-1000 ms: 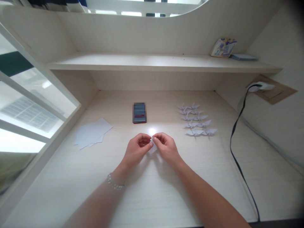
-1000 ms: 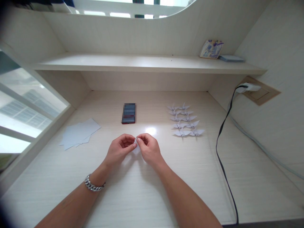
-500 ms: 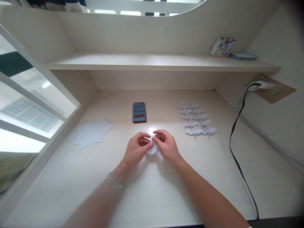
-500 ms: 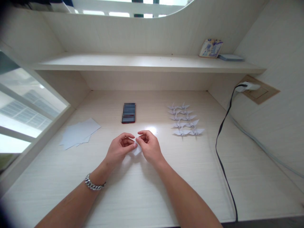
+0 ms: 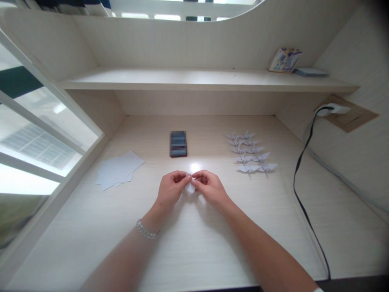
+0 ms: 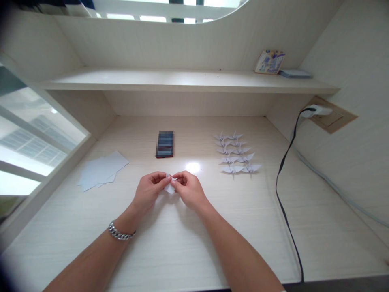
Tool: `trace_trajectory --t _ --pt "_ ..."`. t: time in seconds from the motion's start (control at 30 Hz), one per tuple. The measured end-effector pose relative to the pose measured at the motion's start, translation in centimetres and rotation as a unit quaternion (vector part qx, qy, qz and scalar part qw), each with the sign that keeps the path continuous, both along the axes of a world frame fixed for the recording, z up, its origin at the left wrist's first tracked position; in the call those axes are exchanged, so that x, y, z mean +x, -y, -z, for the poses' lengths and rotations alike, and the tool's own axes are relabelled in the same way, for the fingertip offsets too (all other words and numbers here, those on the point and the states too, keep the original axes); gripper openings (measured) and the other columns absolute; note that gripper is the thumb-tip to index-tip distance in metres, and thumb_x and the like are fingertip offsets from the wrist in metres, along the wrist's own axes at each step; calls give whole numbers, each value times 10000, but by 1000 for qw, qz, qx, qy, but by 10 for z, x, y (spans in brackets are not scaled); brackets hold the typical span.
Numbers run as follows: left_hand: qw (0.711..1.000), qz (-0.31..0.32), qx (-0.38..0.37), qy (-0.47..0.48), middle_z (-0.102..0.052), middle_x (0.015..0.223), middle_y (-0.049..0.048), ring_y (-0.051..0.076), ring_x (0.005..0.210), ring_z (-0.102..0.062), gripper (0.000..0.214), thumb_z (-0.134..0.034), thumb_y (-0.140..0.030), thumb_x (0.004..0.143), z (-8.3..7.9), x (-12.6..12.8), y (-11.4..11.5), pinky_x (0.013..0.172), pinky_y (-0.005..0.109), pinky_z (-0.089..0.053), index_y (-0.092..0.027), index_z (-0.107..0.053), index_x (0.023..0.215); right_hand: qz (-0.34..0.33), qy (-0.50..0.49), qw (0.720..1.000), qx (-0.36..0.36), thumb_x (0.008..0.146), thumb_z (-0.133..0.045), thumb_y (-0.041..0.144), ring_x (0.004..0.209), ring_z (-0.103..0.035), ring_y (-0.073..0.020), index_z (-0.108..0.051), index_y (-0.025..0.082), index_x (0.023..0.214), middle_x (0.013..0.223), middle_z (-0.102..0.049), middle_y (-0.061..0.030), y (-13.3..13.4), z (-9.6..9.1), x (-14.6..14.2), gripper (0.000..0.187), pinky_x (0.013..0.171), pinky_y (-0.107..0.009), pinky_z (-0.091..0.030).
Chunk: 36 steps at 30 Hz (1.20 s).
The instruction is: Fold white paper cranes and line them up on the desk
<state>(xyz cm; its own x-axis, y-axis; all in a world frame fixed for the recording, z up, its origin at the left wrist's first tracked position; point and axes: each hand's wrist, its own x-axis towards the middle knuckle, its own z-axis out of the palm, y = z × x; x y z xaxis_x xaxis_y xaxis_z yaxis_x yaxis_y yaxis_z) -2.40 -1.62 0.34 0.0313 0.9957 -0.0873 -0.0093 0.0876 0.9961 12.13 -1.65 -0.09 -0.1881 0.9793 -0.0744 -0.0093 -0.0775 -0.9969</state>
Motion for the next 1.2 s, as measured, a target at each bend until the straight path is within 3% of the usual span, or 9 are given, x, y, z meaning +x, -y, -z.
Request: trace_trajectory --t 0.17,0.3,0.67,0.9,1.2 --pt "999 -37 14 9 -627 637 22 115 568 -529 221 -690 -343 647 0 -1 -2 532 224 -402 -133 -656 708 -60 53 996 -41 728 -608 419 523 -574 -132 -579 159 667 568 -614 -16 3 -4 -2 268 516 -242 -438" --pt "998 -50 21 19 -584 600 5 96 538 -486 238 -664 -362 680 0 0 -2 505 213 -378 -126 -640 700 -32 82 996 -33 740 -597 421 491 -560 -121 -551 173 641 562 -615 -11 6 -5 -5 271 485 -228 -414" --pt "997 -68 37 29 -589 598 -5 99 542 -497 216 -677 -348 663 -2 1 0 518 217 -389 -139 -631 691 -81 3 996 -31 720 -605 480 533 -589 -134 -570 151 657 599 -634 -30 4 -3 -4 337 528 -249 -461" --pt "997 -58 47 6 -597 604 2 103 559 -509 210 -674 -340 668 0 2 0 526 215 -391 -134 -635 674 -34 46 998 30 779 -560 425 523 -550 -125 -590 166 683 564 -592 -4 5 -5 -2 277 534 -243 -432" --pt "999 -33 36 19 -644 709 39 132 648 -564 208 -688 -324 660 2 2 0 609 239 -433 -131 -649 725 -20 103 993 48 813 -521 385 513 -530 -124 -585 171 677 544 -570 0 7 -5 0 262 500 -229 -387"
